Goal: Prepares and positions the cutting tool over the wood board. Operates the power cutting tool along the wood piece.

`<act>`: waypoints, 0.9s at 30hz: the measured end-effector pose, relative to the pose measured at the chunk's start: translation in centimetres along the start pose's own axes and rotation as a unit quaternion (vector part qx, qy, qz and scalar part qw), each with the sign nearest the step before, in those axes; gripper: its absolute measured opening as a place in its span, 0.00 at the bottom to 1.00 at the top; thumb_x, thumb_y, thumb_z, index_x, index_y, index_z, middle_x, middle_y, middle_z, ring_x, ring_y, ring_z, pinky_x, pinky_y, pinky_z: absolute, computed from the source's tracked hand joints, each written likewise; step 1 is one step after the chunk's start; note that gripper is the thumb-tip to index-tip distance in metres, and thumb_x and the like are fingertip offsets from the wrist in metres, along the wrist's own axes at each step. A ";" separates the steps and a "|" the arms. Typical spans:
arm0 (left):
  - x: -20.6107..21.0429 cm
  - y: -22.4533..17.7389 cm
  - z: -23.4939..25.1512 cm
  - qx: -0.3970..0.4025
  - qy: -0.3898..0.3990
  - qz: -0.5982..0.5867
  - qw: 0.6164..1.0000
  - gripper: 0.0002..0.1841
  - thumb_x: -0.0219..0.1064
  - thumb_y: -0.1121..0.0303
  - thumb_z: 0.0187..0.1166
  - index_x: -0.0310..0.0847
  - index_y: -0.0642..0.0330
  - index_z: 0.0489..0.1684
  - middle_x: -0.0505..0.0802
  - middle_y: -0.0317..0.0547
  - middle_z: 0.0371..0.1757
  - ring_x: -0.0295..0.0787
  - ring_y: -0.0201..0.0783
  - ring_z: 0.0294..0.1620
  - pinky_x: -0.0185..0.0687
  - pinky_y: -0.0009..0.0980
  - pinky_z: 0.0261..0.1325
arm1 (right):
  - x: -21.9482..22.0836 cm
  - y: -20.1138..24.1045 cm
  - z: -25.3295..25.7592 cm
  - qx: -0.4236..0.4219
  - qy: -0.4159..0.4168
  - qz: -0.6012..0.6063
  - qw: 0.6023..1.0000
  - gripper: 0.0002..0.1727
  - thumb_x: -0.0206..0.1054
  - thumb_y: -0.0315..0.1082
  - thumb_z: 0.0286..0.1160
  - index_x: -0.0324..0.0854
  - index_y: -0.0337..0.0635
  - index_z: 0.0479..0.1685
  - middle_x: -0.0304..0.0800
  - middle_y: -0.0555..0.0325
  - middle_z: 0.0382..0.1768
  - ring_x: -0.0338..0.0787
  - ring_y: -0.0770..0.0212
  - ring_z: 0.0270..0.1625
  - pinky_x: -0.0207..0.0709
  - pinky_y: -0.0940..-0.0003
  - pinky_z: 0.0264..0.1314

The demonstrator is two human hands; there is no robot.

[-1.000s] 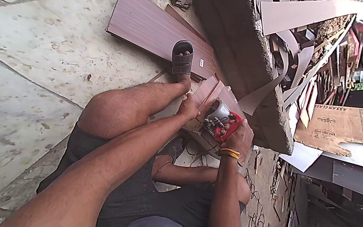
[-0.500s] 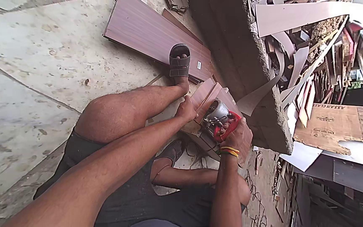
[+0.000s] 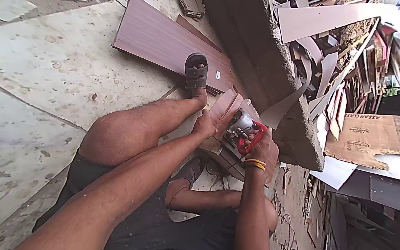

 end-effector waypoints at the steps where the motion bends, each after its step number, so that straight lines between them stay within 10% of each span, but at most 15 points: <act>1: 0.0 0.0 0.0 -0.001 0.000 0.002 1.000 0.49 0.84 0.67 0.63 0.54 0.67 0.84 0.86 0.64 0.68 0.88 0.56 0.67 0.84 0.51 0.70 | 0.0 0.0 0.1 0.003 0.001 0.000 1.000 0.33 0.39 0.60 0.95 0.76 0.42 0.34 0.72 0.63 0.10 0.75 0.65 0.08 0.75 0.66 0.10; 27: -0.1 -0.3 -0.2 -0.014 -0.007 -0.003 1.000 0.55 0.85 0.68 0.60 0.48 0.64 0.88 0.85 0.63 0.69 0.89 0.56 0.66 0.84 0.51 0.69 | 0.8 -0.3 5.7 0.005 0.030 0.028 0.999 0.35 0.39 0.65 0.92 0.75 0.44 0.32 0.73 0.62 0.11 0.74 0.65 0.09 0.73 0.68 0.09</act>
Point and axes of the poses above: each hand's wrist, its own z-axis towards the middle knuckle, its own x-axis out of the palm, y = z × x, the point moved 3 cm from there along z, towards the middle knuckle
